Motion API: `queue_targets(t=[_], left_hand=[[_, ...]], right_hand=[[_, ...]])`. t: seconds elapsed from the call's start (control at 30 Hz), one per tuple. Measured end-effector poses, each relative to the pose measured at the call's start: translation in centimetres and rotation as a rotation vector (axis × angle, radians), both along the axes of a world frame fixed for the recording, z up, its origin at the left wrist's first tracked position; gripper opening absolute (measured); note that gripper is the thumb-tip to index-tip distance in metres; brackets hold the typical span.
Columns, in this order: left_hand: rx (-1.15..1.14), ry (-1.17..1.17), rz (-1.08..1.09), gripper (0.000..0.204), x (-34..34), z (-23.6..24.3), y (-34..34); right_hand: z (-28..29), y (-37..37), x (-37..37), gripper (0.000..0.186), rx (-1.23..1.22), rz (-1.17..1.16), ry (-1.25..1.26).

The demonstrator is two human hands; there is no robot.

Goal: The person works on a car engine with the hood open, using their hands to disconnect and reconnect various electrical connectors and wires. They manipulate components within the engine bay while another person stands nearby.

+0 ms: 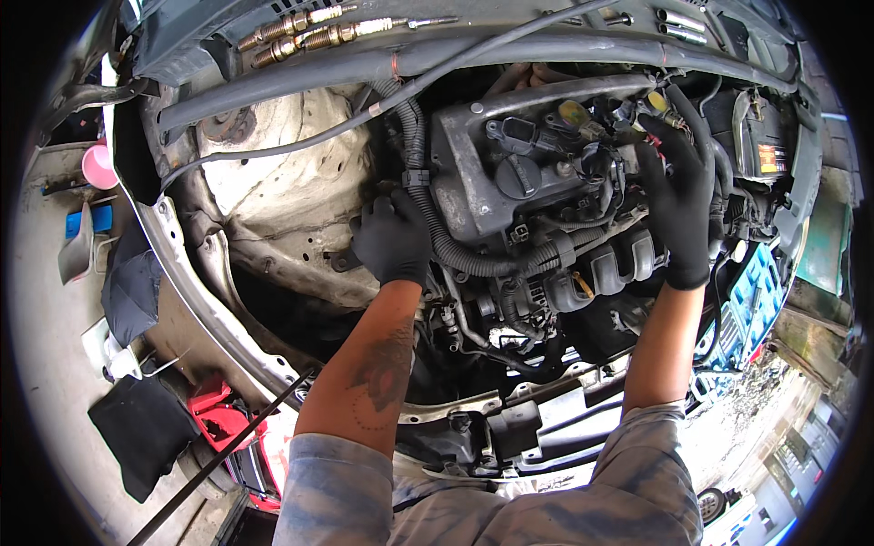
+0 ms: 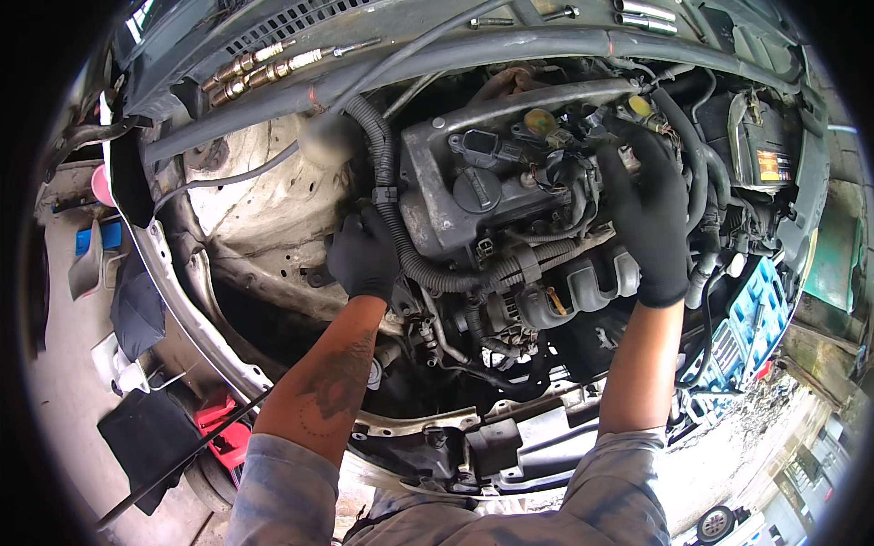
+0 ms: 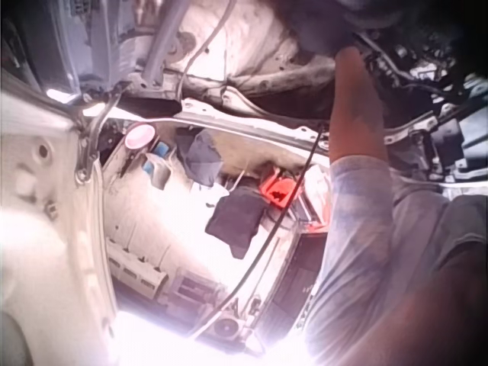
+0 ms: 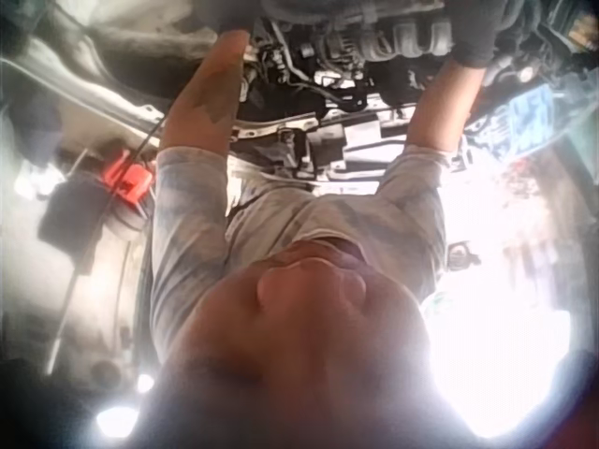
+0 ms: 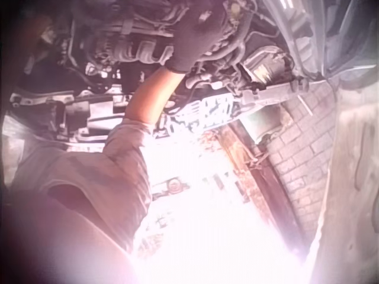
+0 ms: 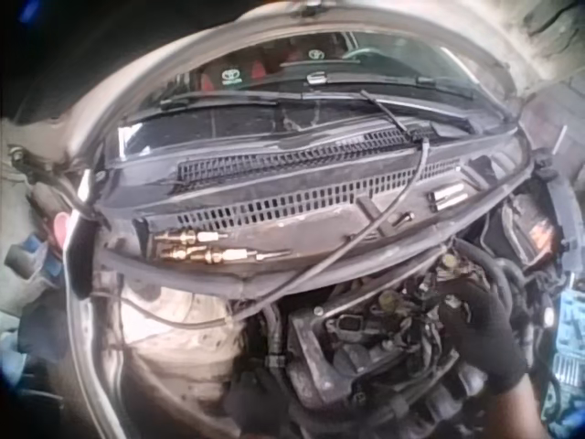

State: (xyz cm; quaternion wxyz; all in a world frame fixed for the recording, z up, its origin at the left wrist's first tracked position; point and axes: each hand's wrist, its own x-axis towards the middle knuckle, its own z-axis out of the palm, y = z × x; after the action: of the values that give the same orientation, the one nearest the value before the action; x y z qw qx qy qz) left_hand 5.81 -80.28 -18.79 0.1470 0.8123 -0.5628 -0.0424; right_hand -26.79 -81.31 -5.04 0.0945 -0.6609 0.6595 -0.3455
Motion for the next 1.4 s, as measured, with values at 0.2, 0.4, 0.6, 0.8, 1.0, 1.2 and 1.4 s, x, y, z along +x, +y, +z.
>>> queue_targets(t=[0.2,0.4,0.6,0.8,1.0,1.2,1.4], left_hand=[[-0.002,0.014,-0.018,0.044,-0.9,0.1,-0.1],[0.010,0.027,0.006,0.043,-0.6,0.2,-0.3],[-0.019,0.000,-0.020,0.043,-0.5,-0.3,0.0],[0.032,0.033,-0.020,0.037,0.1,0.2,0.0],[-0.004,0.009,-0.016,0.043,-0.6,0.2,0.0],[0.046,0.018,0.004,0.046,-0.7,0.5,-0.2],[0.015,0.009,-0.014,0.037,-0.4,0.2,-0.1]], right_hand=[[-3.5,-2.7,-1.8,0.045,0.178,0.039,-0.032],[-3.9,-2.4,-2.2,0.034,0.039,-0.058,-0.195],[-0.9,-2.7,1.5,0.028,-0.084,0.191,0.153],[-0.9,0.2,0.4,0.042,0.130,0.110,-0.103],[-2.6,1.2,2.1,0.039,0.053,0.184,0.220],[-4.9,0.8,3.3,0.033,0.031,-0.009,0.309],[-5.7,3.4,5.0,0.039,0.037,-0.334,0.155]])
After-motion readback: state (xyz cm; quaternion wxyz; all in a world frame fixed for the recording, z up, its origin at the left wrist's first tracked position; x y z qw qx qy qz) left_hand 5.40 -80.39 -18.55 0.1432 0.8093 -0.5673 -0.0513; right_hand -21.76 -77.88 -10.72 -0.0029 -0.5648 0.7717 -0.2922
